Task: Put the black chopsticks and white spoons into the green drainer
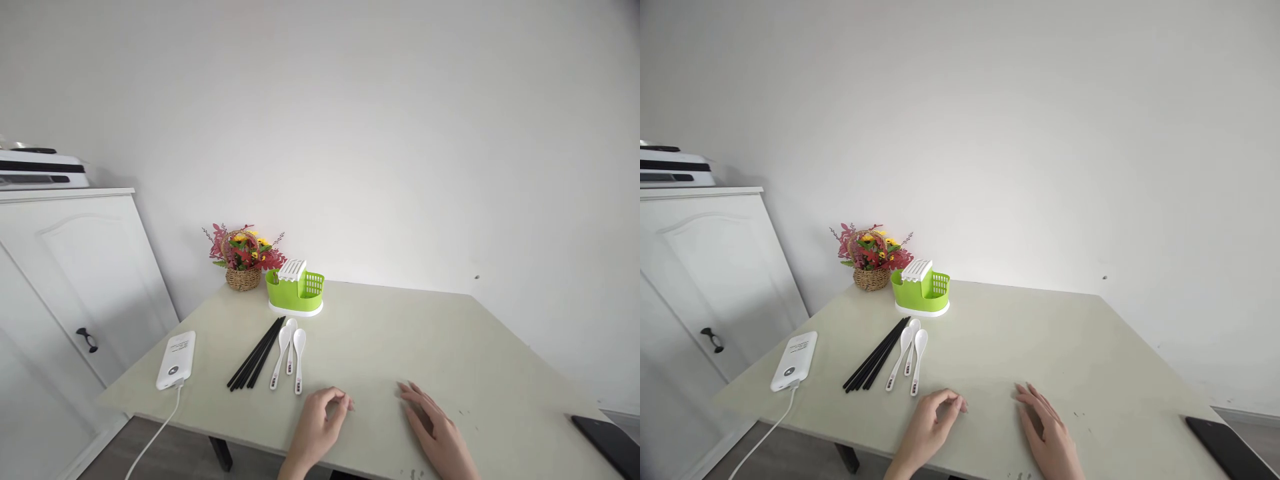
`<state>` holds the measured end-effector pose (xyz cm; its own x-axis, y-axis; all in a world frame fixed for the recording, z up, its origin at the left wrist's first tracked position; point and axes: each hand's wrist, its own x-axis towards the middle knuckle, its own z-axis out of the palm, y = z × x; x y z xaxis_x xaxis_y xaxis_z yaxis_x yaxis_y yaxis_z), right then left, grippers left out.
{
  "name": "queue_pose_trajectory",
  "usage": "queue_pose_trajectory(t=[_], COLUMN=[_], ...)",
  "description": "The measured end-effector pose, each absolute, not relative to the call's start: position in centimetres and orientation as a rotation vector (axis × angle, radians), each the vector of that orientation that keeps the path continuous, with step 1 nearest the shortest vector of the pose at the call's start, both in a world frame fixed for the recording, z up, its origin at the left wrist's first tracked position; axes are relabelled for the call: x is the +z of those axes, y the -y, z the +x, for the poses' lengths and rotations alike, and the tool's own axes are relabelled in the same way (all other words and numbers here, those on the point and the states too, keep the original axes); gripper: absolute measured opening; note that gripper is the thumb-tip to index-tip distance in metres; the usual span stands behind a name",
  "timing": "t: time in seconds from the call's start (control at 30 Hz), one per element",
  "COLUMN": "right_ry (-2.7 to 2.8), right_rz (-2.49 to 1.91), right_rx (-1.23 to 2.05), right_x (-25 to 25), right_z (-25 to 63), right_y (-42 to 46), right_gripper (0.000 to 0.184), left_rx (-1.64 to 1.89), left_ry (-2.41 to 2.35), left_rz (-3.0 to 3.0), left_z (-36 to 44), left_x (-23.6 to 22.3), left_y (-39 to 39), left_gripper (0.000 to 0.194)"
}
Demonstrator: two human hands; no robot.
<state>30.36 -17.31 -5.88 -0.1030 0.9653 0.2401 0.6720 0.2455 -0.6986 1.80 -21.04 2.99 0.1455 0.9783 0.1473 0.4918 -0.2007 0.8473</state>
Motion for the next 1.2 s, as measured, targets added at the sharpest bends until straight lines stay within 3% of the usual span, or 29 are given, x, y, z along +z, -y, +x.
queue_pose_trajectory(t=[0.57, 1.2], right_ry=[1.831, 1.785], right_rz=[-1.558, -1.504], right_rx=[0.631, 0.564], right_x=[-6.17, -5.24], right_z=[30.53, 30.08], right_y=[17.42, 18.04], right_gripper=[0.048, 0.04], left_rx=[0.961, 0.97], left_ry=[-1.409, -1.371], left_rz=[1.791, 1.8], left_z=[1.82, 1.97], left_x=[2.74, 3.03], left_y=[20.98, 21.26], left_gripper=[0.045, 0.044])
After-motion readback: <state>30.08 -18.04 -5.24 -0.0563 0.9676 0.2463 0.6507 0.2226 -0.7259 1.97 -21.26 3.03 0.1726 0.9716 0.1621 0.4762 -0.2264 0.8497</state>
